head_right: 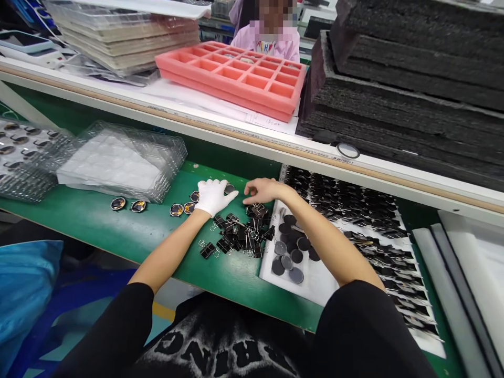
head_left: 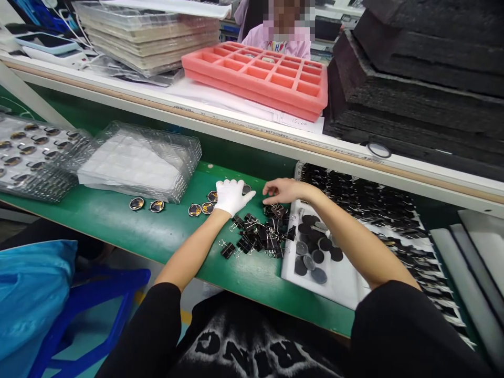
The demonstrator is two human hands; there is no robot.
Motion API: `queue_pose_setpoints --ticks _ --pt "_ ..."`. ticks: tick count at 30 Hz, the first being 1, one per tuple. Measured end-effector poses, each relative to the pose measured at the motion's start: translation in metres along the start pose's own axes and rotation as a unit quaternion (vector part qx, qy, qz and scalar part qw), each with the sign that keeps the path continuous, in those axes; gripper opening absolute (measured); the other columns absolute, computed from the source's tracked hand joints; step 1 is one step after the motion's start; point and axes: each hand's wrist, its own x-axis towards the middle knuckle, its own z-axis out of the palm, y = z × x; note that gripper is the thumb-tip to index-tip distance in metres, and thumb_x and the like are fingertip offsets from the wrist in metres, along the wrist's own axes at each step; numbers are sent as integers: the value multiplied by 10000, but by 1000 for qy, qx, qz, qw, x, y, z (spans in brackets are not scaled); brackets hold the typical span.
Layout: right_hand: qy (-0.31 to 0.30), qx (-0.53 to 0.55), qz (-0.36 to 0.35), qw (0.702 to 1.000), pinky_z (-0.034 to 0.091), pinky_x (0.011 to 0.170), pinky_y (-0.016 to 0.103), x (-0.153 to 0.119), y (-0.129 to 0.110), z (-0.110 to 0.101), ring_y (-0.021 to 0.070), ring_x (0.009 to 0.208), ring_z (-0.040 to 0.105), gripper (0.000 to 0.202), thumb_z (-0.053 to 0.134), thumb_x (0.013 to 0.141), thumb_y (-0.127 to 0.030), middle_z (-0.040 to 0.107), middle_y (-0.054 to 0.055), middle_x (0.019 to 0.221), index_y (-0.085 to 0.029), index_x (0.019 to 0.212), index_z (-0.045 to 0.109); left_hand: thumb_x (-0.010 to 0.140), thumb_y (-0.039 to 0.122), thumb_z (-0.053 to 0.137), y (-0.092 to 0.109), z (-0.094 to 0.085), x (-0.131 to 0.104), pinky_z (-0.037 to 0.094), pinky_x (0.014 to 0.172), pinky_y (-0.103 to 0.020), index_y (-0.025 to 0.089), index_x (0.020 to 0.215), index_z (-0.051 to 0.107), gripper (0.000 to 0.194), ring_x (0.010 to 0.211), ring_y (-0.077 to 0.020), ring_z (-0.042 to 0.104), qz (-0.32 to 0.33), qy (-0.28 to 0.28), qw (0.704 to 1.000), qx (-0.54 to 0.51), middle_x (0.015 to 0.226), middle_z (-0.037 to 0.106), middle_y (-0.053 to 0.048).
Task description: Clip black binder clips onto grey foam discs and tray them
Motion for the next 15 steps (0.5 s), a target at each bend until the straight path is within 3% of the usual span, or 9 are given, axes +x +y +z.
queue_pose_setpoints --ticks 2,4,8,10,15 --pt "-14 -35 0 999 420 935 391 -13 -1 4 269 1014 717 357 850 775 -509 790 43 1041 -262 1019 768 985 583 504 0 0 1 348 936 -512 195 1164 694 467 1127 -384 604 6 -1 1000 6 1150 717 -168" --pt "8 -46 21 999 388 992 425 -19 -7 13 275 1016 723 235 839 788 -423 798 36 985 -246 923 763 957 535 555 -2 -1 1 354 938 -511 206 1157 697 410 1150 -385 588 5 -8 1000 6 1174 705 -168" --pt "42 -12 48 998 373 1033 437 -18 -19 25 255 1012 734 38 725 843 -253 805 4 905 -242 813 746 915 617 601 -4 -1 -2 355 961 -515 192 1248 658 543 1149 -390 581 15 -8 1000 -12 1210 686 -184" --pt "51 1 57 997 395 1016 437 -15 -21 24 265 1004 730 48 708 841 -247 805 12 905 -242 818 750 911 654 602 -5 -1 -4 353 974 -519 180 1273 648 598 1162 -394 575 18 -4 1000 -11 1228 677 -190" --pt "66 72 46 994 474 886 327 -7 -14 19 221 977 702 117 606 904 -253 790 44 1018 -214 946 708 928 586 618 -11 -2 -1 363 965 -511 179 1184 697 487 1173 -388 565 30 -38 999 3 1222 675 -179"
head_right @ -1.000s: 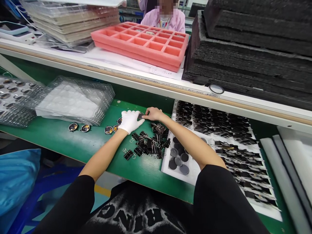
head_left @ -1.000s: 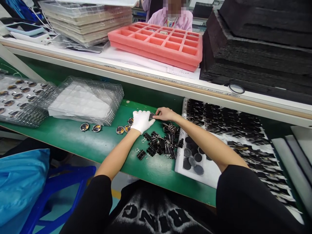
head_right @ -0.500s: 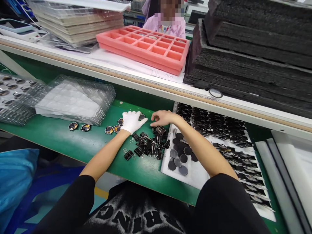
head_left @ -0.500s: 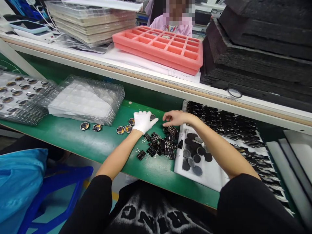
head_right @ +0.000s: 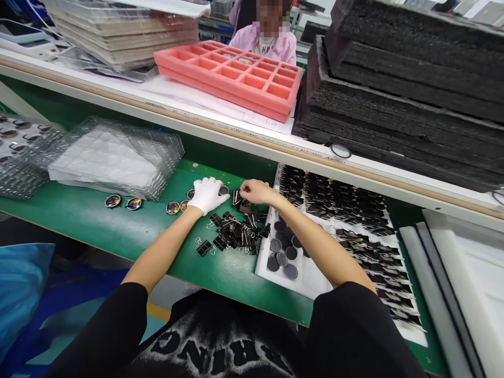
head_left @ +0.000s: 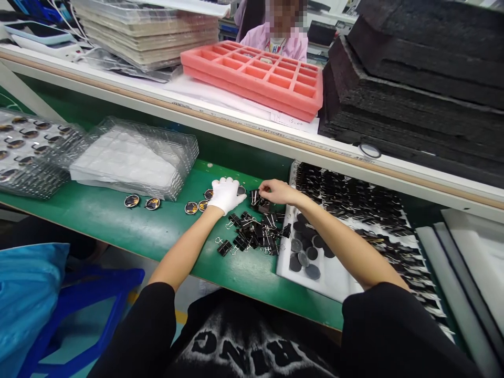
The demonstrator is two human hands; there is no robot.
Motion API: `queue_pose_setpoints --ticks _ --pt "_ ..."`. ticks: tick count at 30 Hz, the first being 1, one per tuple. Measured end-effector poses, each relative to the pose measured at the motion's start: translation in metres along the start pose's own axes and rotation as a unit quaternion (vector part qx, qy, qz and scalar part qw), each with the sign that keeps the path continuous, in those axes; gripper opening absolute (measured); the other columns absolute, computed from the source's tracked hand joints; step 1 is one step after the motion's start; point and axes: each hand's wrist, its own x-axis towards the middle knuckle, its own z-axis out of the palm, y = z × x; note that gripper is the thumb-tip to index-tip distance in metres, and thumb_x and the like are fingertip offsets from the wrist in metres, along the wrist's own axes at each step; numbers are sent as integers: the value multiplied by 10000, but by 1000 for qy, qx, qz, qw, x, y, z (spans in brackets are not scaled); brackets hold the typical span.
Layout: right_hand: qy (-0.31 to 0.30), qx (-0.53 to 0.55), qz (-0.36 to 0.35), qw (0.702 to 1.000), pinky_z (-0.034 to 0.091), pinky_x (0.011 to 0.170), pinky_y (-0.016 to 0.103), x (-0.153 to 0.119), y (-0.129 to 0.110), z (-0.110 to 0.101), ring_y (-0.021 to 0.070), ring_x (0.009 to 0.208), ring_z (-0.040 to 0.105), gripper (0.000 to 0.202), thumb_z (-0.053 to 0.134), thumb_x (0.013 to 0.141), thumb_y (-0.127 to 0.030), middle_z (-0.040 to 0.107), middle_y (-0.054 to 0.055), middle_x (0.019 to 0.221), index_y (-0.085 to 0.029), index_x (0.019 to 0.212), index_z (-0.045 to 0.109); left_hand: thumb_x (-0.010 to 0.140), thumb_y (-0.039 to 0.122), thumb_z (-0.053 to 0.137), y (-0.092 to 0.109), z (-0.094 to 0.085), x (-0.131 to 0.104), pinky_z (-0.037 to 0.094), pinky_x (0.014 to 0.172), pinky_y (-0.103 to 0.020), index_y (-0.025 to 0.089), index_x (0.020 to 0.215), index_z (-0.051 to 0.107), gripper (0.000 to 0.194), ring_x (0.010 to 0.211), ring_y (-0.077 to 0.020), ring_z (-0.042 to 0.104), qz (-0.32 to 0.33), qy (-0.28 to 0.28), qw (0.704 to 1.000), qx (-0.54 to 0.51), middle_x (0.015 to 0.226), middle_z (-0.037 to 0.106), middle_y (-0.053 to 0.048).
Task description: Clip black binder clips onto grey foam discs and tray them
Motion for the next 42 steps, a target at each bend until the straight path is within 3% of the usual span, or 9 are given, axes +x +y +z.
queue_pose_setpoints --ticks 4,9,13,17,24,30,34,38,42 --pt "-43 108 -47 992 486 757 260 3 10 2 149 793 639 153 551 948 -330 732 13 872 -196 983 615 925 580 622 -7 -2 -1 365 952 -506 174 1196 707 496 1162 -388 568 30 -10 999 15 1195 682 -182" --pt "-83 296 -128 943 458 735 281 -10 26 5 115 661 523 422 733 817 -583 601 -65 688 -213 901 551 945 579 598 -10 -2 -5 359 965 -509 180 1213 703 492 1156 -383 566 48 -9 999 18 1200 678 -179" --pt "-49 354 -130 925 512 897 327 -24 38 7 169 899 677 555 838 719 -580 756 31 950 -198 1083 665 946 595 598 -9 -2 -5 349 982 -505 197 1227 694 497 1178 -383 552 36 -22 999 16 1221 666 -179" --pt "12 401 -58 914 528 1006 354 -31 41 12 217 1033 730 412 794 752 -554 794 55 1008 -202 956 731 950 596 587 -10 -2 -5 360 980 -509 193 1221 697 499 1174 -383 551 40 -25 999 17 1224 665 -183" --pt "103 522 78 843 582 997 347 -46 20 17 214 975 795 278 744 846 -370 806 56 887 -241 731 526 1021 515 501 12 -24 -25 408 1040 -507 188 1488 551 571 1297 -370 554 66 55 993 -75 1446 624 -169" --pt "161 544 36 823 600 978 355 -63 6 27 226 1067 777 382 738 836 -599 810 67 1004 -243 833 601 1011 555 533 47 -32 -39 569 816 -313 230 1433 570 533 835 -174 734 65 -69 917 -388 1219 771 -57" --pt "232 568 3 789 615 959 387 -68 5 44 240 1043 770 485 796 737 -671 808 63 1016 -234 916 687 991 417 552 52 -26 -37 598 832 -290 207 1165 701 311 894 -171 742 51 -61 870 -487 1095 789 -39" --pt "318 533 -48 783 622 951 423 -68 9 55 240 944 771 516 786 745 -705 810 58 964 -224 927 750 926 221 524 52 -26 -35 601 762 -272 160 1107 720 273 849 -156 720 -13 -65 837 -544 1054 774 -58" --pt "345 548 -55 760 646 872 420 -68 12 58 222 837 767 532 803 730 -711 812 44 928 -230 956 768 977 351 549 57 -29 -39 599 775 -278 147 1186 712 335 877 -157 708 5 -54 831 -554 1104 765 -82"
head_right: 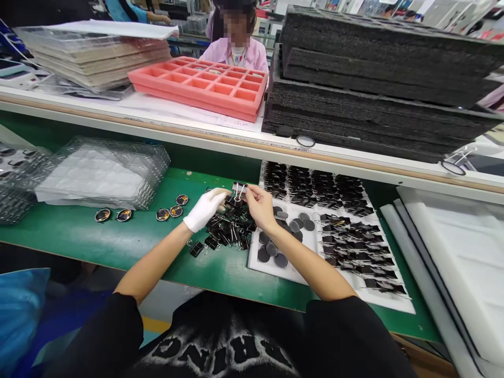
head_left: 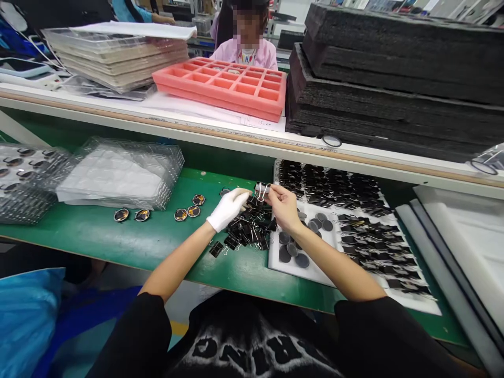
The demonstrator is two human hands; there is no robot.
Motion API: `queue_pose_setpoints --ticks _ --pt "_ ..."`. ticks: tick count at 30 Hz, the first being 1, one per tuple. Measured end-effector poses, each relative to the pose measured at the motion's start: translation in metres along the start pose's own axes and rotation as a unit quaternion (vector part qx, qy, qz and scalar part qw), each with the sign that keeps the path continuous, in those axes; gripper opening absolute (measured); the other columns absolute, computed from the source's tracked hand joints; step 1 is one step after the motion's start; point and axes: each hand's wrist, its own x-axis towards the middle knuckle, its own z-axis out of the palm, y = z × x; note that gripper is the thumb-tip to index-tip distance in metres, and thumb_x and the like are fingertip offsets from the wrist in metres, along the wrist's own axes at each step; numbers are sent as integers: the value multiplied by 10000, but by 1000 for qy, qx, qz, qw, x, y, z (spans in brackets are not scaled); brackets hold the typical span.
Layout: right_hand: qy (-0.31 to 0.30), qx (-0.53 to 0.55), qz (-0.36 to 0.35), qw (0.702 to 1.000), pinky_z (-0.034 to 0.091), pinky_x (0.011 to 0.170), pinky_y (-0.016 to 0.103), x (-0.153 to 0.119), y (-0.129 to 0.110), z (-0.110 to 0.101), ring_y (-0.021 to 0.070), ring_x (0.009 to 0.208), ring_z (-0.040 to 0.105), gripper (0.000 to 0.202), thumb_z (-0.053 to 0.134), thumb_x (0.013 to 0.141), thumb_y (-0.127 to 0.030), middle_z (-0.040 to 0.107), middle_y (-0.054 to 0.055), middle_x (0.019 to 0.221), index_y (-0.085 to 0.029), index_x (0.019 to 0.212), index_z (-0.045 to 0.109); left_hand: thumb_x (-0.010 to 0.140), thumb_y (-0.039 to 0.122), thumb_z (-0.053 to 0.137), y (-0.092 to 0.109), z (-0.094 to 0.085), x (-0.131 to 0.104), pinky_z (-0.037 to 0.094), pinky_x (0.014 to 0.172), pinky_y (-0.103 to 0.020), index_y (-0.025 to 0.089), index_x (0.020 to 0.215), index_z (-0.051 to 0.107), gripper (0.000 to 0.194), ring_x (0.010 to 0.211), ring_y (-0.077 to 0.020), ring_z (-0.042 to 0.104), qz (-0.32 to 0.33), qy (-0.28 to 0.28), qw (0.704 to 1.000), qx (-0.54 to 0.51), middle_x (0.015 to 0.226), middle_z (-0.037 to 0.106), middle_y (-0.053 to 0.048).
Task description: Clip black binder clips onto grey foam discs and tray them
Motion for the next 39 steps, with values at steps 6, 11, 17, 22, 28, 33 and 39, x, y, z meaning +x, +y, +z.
queue_pose_setpoints --ticks 6,11,17,22,28,33,39 --pt "5 -41 -44 998 629 863 397 -8 -2 -3 214 847 747 433 774 803 -633 806 46 918 -222 937 785 866 258 690 3 10 -7 599 892 -313 173 1085 723 237 941 -182 738 30 28 999 16 1079 792 -64" --pt "69 -59 -51 995 605 833 379 -19 -3 -3 227 856 736 370 729 865 -552 806 57 897 -196 936 800 850 226 695 19 19 -18 582 853 -321 194 1077 730 232 810 -159 695 95 89 983 128 955 773 -31" --pt "92 -45 -119 988 601 924 425 -29 -1 -9 249 942 748 309 746 855 -538 822 53 998 -252 943 823 903 215 635 43 24 -24 570 658 -252 132 1212 624 320 692 -108 699 -19 26 996 -86 1061 761 -95" --pt "107 76 -14 991 617 919 408 -35 -2 -11 239 987 748 381 804 790 -551 813 51 1028 -254 1026 772 879 180 673 52 30 -22 567 658 -235 119 1174 640 304 679 -89 690 -30 5 992 -125 1077 749 -100" --pt "-24 161 49 985 648 953 440 -48 -6 -23 230 1042 751 412 808 814 -599 781 35 1155 -283 1069 740 856 252 733 48 36 -15 507 611 -212 115 1112 698 292 663 -69 621 -22 -25 971 -236 996 733 -76" --pt "-32 73 -29 996 666 921 446 -57 -8 -44 215 871 773 377 847 805 -581 801 30 1008 -281 1028 800 850 381 802 44 26 -16 526 649 -226 144 1196 728 426 810 -122 659 8 -116 960 -254 1096 738 -105" --pt "-83 -53 -206 974 620 1022 451 -65 -24 -64 248 1192 717 185 777 913 -357 779 63 1244 -317 1088 825 937 377 741 45 14 -23 576 1025 -378 177 1262 721 382 1129 -223 708 175 -129 973 -72 1213 753 -127"
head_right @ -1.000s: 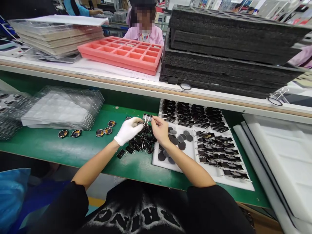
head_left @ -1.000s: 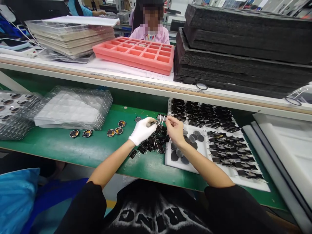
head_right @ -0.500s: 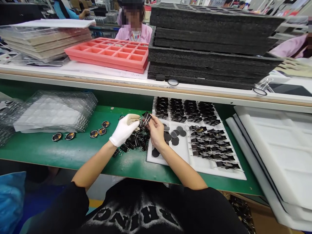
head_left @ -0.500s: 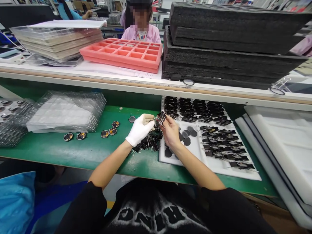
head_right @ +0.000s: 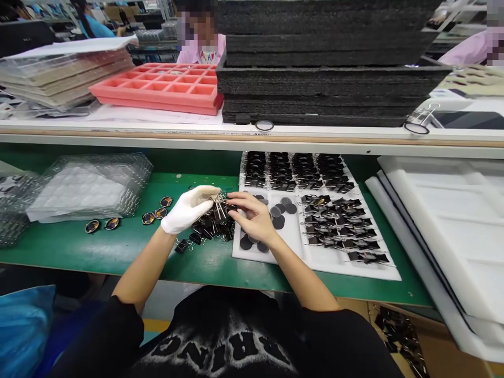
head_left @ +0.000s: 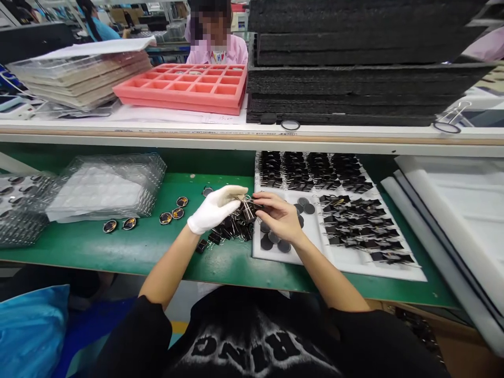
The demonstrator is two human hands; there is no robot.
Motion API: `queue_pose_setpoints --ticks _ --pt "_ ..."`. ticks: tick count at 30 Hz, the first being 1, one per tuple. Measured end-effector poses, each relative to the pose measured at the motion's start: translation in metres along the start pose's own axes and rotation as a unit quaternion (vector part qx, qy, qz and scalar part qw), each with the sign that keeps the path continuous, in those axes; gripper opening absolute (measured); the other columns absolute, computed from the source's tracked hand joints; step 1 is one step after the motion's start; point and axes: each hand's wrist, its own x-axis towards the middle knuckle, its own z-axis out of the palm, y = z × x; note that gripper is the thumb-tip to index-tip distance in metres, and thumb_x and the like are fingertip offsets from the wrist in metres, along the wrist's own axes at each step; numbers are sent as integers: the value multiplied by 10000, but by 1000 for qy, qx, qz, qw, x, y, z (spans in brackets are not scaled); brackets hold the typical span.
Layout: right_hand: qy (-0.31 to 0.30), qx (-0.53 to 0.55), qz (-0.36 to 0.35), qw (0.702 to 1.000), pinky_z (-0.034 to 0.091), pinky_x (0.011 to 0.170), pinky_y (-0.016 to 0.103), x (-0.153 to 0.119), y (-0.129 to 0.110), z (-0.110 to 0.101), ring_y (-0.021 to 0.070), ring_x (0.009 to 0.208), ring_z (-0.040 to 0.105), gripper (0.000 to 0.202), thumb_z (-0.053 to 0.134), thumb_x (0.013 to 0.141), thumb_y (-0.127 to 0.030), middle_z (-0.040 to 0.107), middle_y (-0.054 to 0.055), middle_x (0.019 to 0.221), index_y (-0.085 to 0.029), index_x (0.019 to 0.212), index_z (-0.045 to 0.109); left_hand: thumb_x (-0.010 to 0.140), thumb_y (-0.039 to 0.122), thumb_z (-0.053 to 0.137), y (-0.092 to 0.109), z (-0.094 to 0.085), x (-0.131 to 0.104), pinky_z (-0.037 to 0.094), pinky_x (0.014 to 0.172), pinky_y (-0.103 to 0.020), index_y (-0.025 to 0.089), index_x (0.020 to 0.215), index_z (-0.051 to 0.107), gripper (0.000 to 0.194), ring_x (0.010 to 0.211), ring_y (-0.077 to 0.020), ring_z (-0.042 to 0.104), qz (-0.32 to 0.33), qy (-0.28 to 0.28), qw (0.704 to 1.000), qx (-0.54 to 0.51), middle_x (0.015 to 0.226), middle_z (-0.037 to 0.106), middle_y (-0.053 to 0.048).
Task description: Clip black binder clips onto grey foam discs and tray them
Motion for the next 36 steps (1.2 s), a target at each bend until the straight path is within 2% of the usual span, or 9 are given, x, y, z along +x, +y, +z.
queue_pose_setpoints --ticks 4,9,13,18,22,25,30,33,36 --pt "38 -73 -49 995 585 1060 535 -2 -9 -13 284 1153 722 150 810 866 -309 782 56 1208 -345 1008 841 1003 353 615 11 0 -3 582 1015 -383 205 1327 682 362 1099 -206 713 -4 -38 993 115 1187 749 -98" --pt "58 -63 19 996 517 1152 581 3 -15 -23 322 1267 665 135 846 821 -378 741 46 1323 -350 952 842 1011 372 556 21 -4 -1 583 991 -363 221 1357 646 387 1072 -195 709 -39 -76 981 172 1137 741 -75" --pt "43 23 126 991 579 1070 494 3 -8 -15 284 1229 678 271 838 823 -506 740 82 1238 -283 971 797 993 351 568 16 -3 1 573 1022 -360 209 1318 664 368 1102 -199 715 -73 -61 973 210 1190 751 -80" --pt "124 281 297 904 649 925 466 -4 3 11 238 1058 754 463 868 763 -612 705 -12 1017 -293 998 628 985 366 588 6 12 1 564 1078 -367 173 1292 667 371 1183 -215 713 -91 9 982 164 1296 740 -113" --pt "141 348 329 866 660 899 482 -3 6 21 262 1051 761 533 911 713 -606 733 1 1010 -281 975 580 1003 312 536 9 18 1 553 1086 -363 184 1242 702 318 1182 -207 714 -46 14 967 248 1274 758 -88" --pt "157 314 315 882 655 901 459 1 10 19 253 1061 752 499 901 732 -577 730 5 993 -278 963 575 1002 277 523 16 10 3 521 1118 -380 192 1305 695 359 1236 -230 695 -22 -49 930 363 1322 748 -83" --pt "145 199 278 929 639 844 398 8 19 14 210 959 720 445 834 771 -607 700 3 993 -274 955 603 996 268 508 14 -13 11 538 1028 -375 187 1484 572 499 1100 -247 738 -82 -153 885 431 1176 791 -67" --pt "60 23 230 971 601 853 391 11 22 10 210 915 681 328 748 863 -551 721 35 1029 -264 992 656 1006 288 498 3 -16 10 537 1012 -361 210 1426 619 444 1074 -235 738 -89 -155 890 419 1155 793 -55" --pt "-46 -114 153 980 542 987 427 13 22 5 244 1036 668 217 685 926 -464 737 55 1079 -259 995 703 1006 324 529 -8 -13 1 524 1059 -373 233 1420 634 438 1187 -244 708 -60 -174 901 392 1307 750 -76"
